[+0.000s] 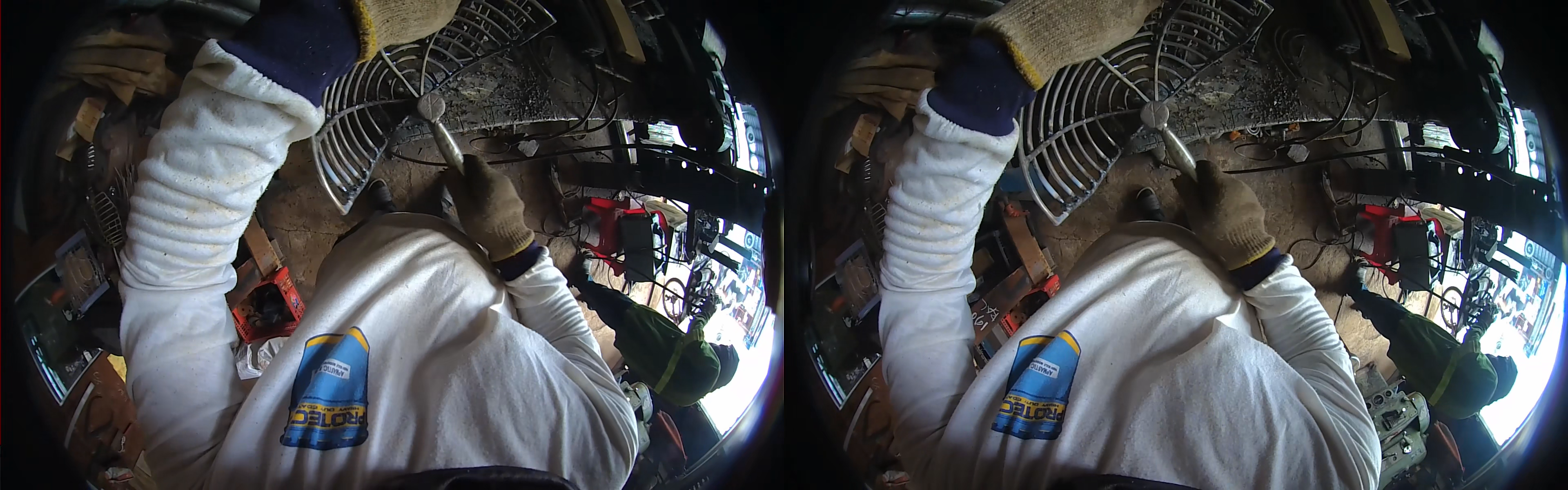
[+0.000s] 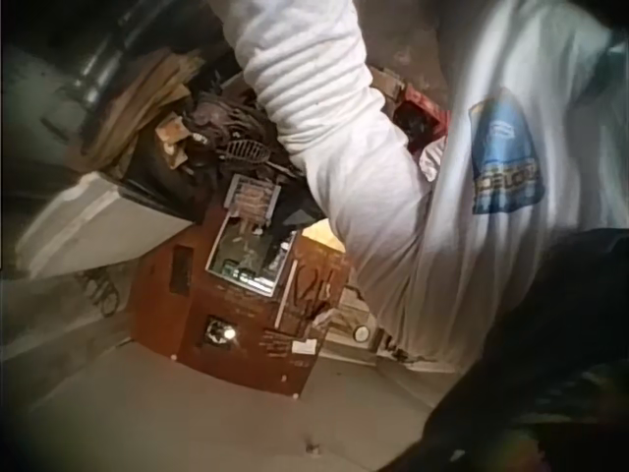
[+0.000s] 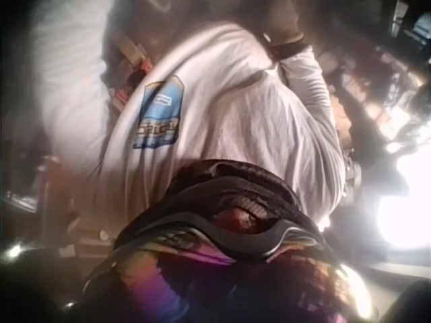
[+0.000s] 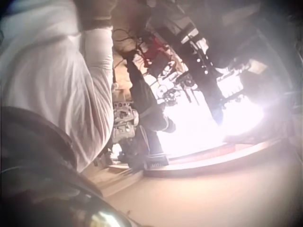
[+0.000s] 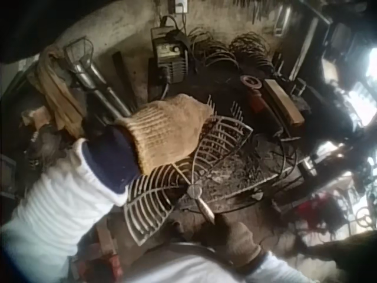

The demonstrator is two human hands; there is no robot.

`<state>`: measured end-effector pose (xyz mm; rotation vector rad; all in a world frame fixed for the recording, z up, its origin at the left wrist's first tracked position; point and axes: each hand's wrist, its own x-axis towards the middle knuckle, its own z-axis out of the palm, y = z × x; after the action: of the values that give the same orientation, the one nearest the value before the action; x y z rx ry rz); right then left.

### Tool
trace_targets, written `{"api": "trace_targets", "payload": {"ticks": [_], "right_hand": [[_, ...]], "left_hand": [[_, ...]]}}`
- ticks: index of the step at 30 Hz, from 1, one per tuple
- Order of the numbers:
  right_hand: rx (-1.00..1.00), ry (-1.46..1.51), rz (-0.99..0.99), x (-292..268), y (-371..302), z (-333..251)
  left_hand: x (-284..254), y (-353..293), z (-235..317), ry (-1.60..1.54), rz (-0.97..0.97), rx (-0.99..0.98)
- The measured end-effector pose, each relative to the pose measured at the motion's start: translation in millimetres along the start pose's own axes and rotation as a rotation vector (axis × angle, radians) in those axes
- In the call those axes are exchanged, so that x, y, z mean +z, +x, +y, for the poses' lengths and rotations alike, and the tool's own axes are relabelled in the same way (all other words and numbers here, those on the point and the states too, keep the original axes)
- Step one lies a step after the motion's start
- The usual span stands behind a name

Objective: The person hammers a metal fan guard on a workbench, using a hammer to shape the metal. The person welds a metal rod to the guard with a welding torch.

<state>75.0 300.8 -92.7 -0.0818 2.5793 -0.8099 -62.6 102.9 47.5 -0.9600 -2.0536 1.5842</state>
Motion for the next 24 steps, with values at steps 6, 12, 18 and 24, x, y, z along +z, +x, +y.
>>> {"api": "trace_targets", "payload": {"ticks": [6,12,18,24], "right_hand": [[-0.16,0.3,0.233,-0.1,-17.2,-7.5],[-0.002,0.031,0.02,-9.0,-4.9,-9.7],[-0.078,0.352,0.196,-1.2,-22.4,-8.3],[-0.025,0.087,0.046,-8.9,-9.6,-3.3]], "left_hand": [[13.3,-1.8,-14.5,-0.206,0.093,0.068],[17.0,4.8,-16.4,-1.294,-0.094,-0.245],[15.6,-0.3,-6.2,-0.752,0.132,-0.072],[20.5,13.3,-8.3,-1.316,-0.092,-0.254]]}}
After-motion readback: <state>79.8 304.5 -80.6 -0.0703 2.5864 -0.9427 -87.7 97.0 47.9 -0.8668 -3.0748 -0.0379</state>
